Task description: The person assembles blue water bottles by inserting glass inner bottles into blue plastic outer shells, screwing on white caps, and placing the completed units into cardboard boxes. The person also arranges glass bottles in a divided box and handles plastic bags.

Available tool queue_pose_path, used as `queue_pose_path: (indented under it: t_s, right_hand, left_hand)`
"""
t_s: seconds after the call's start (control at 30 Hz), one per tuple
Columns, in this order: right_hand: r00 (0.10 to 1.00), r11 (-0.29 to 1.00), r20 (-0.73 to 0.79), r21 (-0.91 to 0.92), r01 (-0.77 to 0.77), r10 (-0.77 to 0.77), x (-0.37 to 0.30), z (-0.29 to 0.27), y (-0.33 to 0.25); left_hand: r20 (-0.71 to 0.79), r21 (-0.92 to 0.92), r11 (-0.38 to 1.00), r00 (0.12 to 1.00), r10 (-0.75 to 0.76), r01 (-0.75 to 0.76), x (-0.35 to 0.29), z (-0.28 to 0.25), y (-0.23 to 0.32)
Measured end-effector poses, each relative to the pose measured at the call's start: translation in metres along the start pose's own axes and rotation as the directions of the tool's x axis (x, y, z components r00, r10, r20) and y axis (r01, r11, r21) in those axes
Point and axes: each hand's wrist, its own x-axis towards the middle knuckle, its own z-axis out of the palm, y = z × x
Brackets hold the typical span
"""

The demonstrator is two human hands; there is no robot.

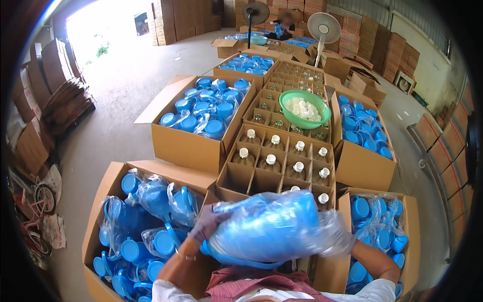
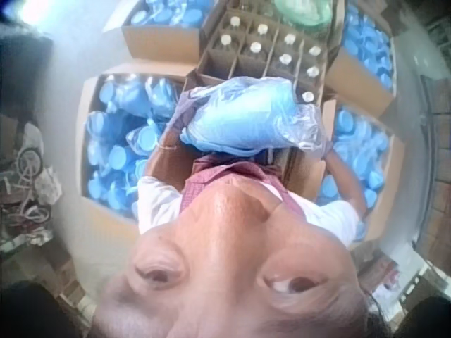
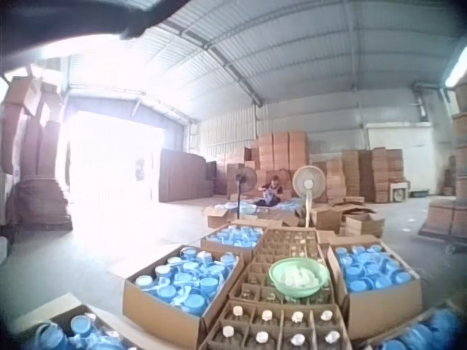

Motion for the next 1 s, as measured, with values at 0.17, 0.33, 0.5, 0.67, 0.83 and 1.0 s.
queue_pose_path:
  t_s: [0.17,0.33,0.5,0.67,0.83,1.0]
  right_hand:
    - [0.999,0.990,-0.030,0.139,-0.034,0.038,0.004,0.000,-0.011]
    - [0.998,0.996,-0.027,0.068,0.051,-0.049,0.010,-0.018,-0.015]
    - [0.994,0.983,-0.038,0.152,0.107,-0.102,0.026,-0.035,-0.025]
    - [0.961,0.881,-0.077,0.386,0.274,-0.265,0.066,-0.036,-0.060]
    - [0.907,0.586,-0.198,0.708,0.394,-0.372,0.138,-0.003,-0.143]
    - [0.621,0.580,-0.041,0.314,0.751,-0.782,0.134,0.126,-0.181]
  left_hand:
    - [-0.088,0.246,0.958,0.981,0.171,-0.145,-0.029,0.033,-0.017]
    - [0.082,0.006,1.000,0.996,0.025,-0.025,0.003,-0.003,-0.004]
    - [0.083,0.175,0.984,0.995,-0.051,0.036,0.001,-0.030,-0.031]
    - [-0.064,-0.057,0.998,0.998,-0.017,0.013,-0.055,-0.042,-0.082]
    - [-0.435,-0.430,0.807,0.876,0.208,-0.406,-0.121,-0.050,-0.083]
    - [-0.595,0.405,0.818,0.562,0.574,-0.407,-0.195,-0.077,-0.074]
